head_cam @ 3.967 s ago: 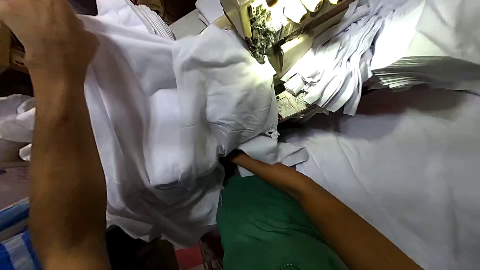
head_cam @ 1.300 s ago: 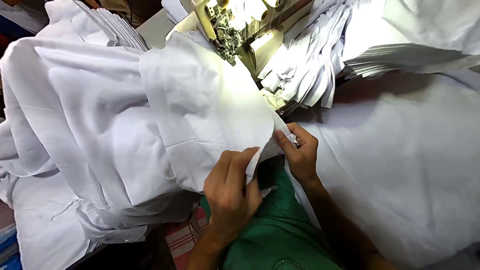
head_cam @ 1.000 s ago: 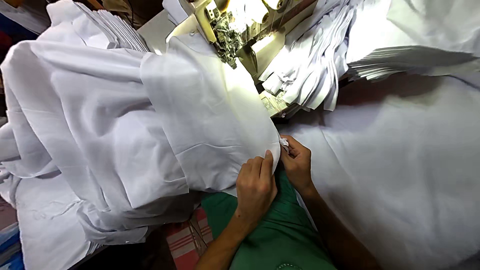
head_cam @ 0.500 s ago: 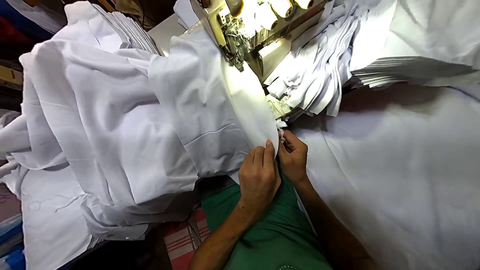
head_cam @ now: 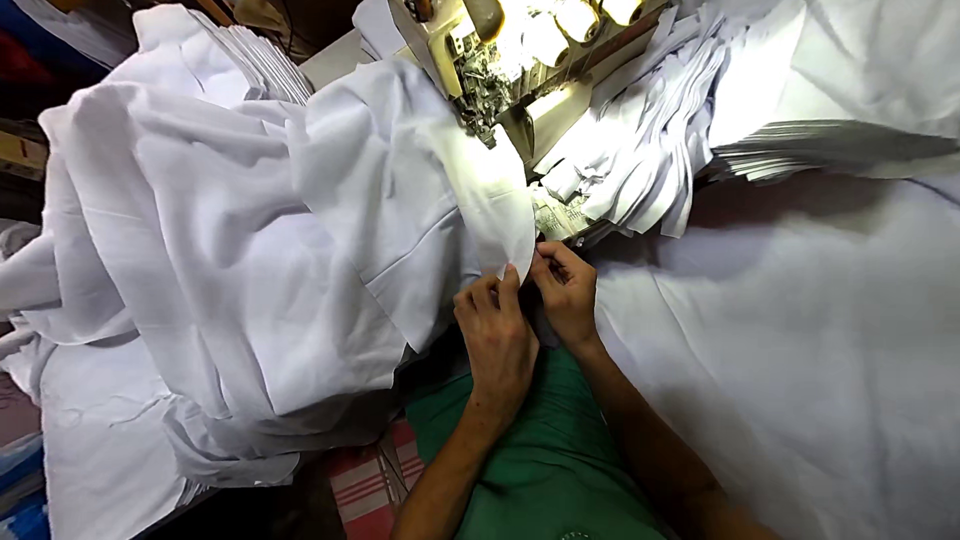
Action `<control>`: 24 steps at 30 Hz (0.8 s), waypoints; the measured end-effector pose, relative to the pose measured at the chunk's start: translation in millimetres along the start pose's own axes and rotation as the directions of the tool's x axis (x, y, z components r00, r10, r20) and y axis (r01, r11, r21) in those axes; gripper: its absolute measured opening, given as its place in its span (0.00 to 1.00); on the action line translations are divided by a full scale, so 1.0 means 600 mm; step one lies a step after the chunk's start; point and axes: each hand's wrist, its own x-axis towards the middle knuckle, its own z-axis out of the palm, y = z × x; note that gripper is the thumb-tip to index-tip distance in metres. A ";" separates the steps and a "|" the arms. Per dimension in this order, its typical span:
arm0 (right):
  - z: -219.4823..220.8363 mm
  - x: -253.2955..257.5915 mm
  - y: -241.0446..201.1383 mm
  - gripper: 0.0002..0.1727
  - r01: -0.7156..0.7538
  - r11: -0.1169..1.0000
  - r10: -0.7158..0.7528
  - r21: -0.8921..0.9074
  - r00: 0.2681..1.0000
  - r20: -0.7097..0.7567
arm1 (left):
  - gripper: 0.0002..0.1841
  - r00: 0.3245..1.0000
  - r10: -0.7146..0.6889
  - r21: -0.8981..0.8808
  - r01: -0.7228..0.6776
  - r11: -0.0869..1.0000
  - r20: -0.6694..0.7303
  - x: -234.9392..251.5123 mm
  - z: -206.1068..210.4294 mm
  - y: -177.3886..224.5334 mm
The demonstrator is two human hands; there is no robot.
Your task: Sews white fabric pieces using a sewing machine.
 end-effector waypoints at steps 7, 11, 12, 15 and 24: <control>0.002 -0.035 0.029 0.08 -0.026 1.000 0.026 -0.007 0.999 0.047 | 0.10 0.999 0.023 0.026 -0.023 0.999 0.032 -0.014 -0.012 -0.028; 0.002 -0.041 0.023 0.08 0.063 0.998 -0.062 0.018 0.997 -0.049 | 0.13 0.997 0.067 0.013 -0.068 0.998 0.035 -0.014 -0.030 -0.021; 0.002 -0.040 0.021 0.07 0.080 0.996 -0.077 0.031 0.994 -0.073 | 0.14 0.996 0.084 0.001 -0.084 0.996 0.041 -0.013 -0.034 -0.017; 0.001 -0.032 0.017 0.06 0.102 0.993 -0.093 0.066 0.989 -0.118 | 0.14 0.990 0.129 -0.039 -0.128 0.991 0.053 -0.012 -0.041 0.001; -0.001 -0.002 0.009 0.08 0.061 0.997 -0.055 0.054 0.993 -0.100 | 0.14 0.991 0.119 0.005 -0.119 0.993 0.056 0.008 -0.050 0.042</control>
